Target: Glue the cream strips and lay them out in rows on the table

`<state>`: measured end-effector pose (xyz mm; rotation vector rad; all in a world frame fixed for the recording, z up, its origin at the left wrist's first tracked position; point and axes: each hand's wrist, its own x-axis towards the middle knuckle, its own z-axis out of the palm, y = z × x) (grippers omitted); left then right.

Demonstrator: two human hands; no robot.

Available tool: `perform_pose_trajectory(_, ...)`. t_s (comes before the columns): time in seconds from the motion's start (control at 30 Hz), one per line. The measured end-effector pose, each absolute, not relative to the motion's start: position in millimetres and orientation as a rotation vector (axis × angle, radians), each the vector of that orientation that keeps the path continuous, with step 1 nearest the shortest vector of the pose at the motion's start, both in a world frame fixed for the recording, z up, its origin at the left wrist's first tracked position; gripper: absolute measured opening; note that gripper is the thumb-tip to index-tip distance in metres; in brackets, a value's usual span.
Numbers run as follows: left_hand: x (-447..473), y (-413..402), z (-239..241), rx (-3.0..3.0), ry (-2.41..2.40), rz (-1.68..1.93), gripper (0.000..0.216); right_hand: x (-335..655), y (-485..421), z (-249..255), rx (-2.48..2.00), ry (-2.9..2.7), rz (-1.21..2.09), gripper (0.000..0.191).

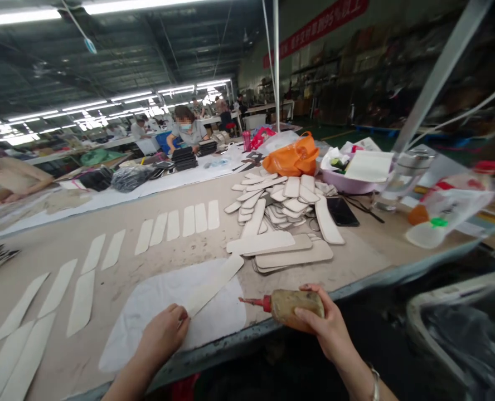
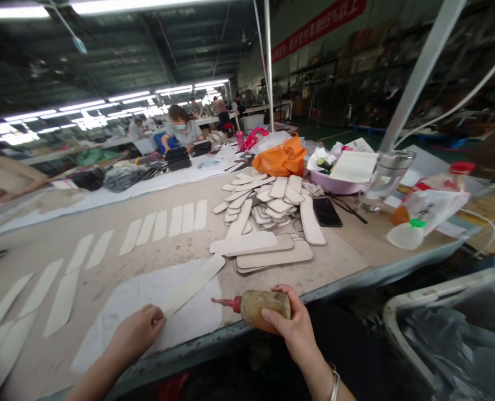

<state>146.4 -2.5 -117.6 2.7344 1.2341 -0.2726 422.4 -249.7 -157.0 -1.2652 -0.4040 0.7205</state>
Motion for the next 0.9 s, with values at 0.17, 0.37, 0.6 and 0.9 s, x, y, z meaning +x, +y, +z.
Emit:
perform_pose_trajectory(0.17,110.0,-12.2,-149.5,2.685,1.065,0.371,0.024,399.3,-238.0,-161.6,-1.391,-0.514,0.732,0.051)
perform_pose_trajectory(0.37,95.1,-8.6,-165.9,2.784,0.977,0.567,0.024,384.9,-220.4,-161.6,-1.512,-0.585,0.711,0.054)
perform_pose_trajectory(0.6,88.6,4.3,-162.9,2.726,0.929,0.573,0.026,369.4,-200.6,-150.6,-1.509,-0.620,0.695,0.053)
perform_pose_trajectory(0.9,64.3,6.9,-151.5,2.722,0.627,0.493,0.026,345.6,-166.1,-130.3,-1.644,-0.910,0.556,0.050)
